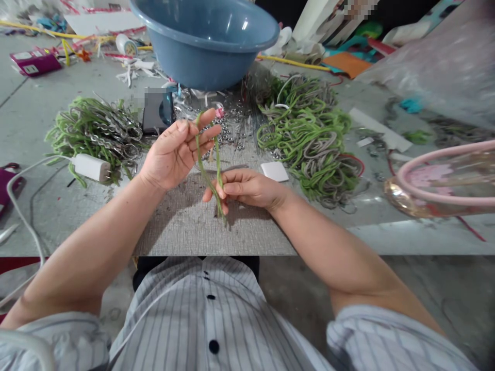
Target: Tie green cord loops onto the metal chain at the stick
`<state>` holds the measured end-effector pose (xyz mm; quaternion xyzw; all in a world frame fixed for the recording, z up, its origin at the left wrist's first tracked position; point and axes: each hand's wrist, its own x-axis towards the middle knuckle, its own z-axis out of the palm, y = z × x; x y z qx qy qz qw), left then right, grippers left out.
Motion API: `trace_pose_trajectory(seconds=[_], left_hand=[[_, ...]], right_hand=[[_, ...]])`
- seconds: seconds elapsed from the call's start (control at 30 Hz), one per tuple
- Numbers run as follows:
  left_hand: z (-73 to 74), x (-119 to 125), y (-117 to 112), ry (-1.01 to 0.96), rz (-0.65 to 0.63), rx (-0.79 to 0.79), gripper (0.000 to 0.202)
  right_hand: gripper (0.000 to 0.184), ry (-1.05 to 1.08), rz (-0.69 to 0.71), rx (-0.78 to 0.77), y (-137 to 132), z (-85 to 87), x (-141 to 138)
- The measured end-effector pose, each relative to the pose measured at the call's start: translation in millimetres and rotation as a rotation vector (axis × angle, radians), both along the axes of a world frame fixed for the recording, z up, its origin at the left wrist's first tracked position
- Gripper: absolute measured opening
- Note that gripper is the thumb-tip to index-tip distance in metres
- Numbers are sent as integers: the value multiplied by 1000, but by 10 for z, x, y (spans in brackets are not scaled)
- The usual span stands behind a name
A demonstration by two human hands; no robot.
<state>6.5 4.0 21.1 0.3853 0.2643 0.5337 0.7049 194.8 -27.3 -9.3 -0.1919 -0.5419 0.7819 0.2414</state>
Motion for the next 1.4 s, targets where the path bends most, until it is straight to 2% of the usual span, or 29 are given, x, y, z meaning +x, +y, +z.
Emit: trace_pose_trajectory(seconds=[0.17,0.33,0.63,0.77,0.9,1.1,1.3,1.4], left_hand=[[-11,-11,42,61,88,39,26],[-26,-53,99,-25,80,82,30],[-4,-47,120,117,146,48,27],[37,-53,115,138,152,23,30],[65,-55,118,49,143,0,36],[42,-93,161,-7,157,10,38],[-27,-162,224,130,192,111,27],[-6,-150,197,139,158,95,30]], right_hand=[[29,-34,-34,-65,7,35,15],[22,-122,-64,-98,25,40,19],[14,-160,-138,-72,51,15,27],[25,-177,-111,-58,61,7,41],[38,-229,-118,-65,65,6,57],[46,-259,-115,-32,73,-2,65],[52,-268,-96,1,69,3,73],[53,-266,-56,14,63,6,84]])
